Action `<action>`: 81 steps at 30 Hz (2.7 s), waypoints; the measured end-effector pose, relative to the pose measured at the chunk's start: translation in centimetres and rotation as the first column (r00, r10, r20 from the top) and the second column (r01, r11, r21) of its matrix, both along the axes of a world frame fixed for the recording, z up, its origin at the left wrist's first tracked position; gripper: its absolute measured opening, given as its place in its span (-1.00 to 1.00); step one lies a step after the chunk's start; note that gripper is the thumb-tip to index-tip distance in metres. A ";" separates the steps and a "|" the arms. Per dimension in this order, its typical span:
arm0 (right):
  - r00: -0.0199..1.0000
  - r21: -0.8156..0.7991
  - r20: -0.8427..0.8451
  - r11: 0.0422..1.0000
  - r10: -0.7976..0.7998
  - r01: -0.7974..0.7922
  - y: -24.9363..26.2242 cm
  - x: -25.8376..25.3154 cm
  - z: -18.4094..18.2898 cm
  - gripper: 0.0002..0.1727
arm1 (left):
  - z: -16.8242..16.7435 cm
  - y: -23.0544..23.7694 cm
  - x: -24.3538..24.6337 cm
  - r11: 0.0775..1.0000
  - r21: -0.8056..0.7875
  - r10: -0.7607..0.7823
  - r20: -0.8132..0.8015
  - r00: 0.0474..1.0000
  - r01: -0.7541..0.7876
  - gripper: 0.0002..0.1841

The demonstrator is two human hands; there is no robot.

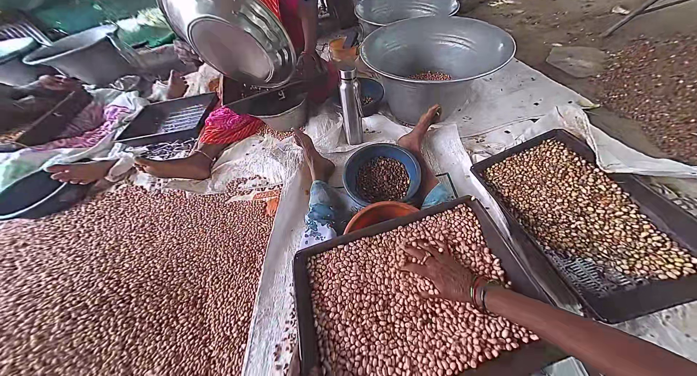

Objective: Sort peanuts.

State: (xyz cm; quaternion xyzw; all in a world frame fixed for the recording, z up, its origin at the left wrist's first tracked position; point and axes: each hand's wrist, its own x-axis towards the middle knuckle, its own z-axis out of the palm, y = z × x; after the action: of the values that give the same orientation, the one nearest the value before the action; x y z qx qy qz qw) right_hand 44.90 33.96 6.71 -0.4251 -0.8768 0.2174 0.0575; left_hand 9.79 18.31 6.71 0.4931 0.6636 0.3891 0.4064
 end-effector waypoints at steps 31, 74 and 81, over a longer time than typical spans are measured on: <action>0.966 -0.149 0.132 0.959 -0.224 0.243 -5.9 1.7 4.3 -0.55 | 3.1 8.9 14.2 0.413 -0.391 -0.852 -0.484 0.198 0.823 -0.37; 0.936 0.000 -0.217 0.959 -0.277 0.284 1.9 1.8 4.4 -0.77 | 4.5 7.1 6.2 0.864 0.319 -0.223 -0.451 0.864 0.390 -0.77; 0.989 0.406 -0.087 0.903 -0.116 0.142 4.5 -1.9 -0.9 -0.87 | 5.2 14.7 11.5 0.849 -0.030 -0.450 -0.566 0.691 0.528 -0.75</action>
State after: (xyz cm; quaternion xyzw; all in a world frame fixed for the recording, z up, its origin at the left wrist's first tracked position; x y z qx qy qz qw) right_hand 43.04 38.46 5.82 -0.4538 -0.8706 0.0368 0.1865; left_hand 21.26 32.98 11.86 0.7691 0.5680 0.1509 0.2512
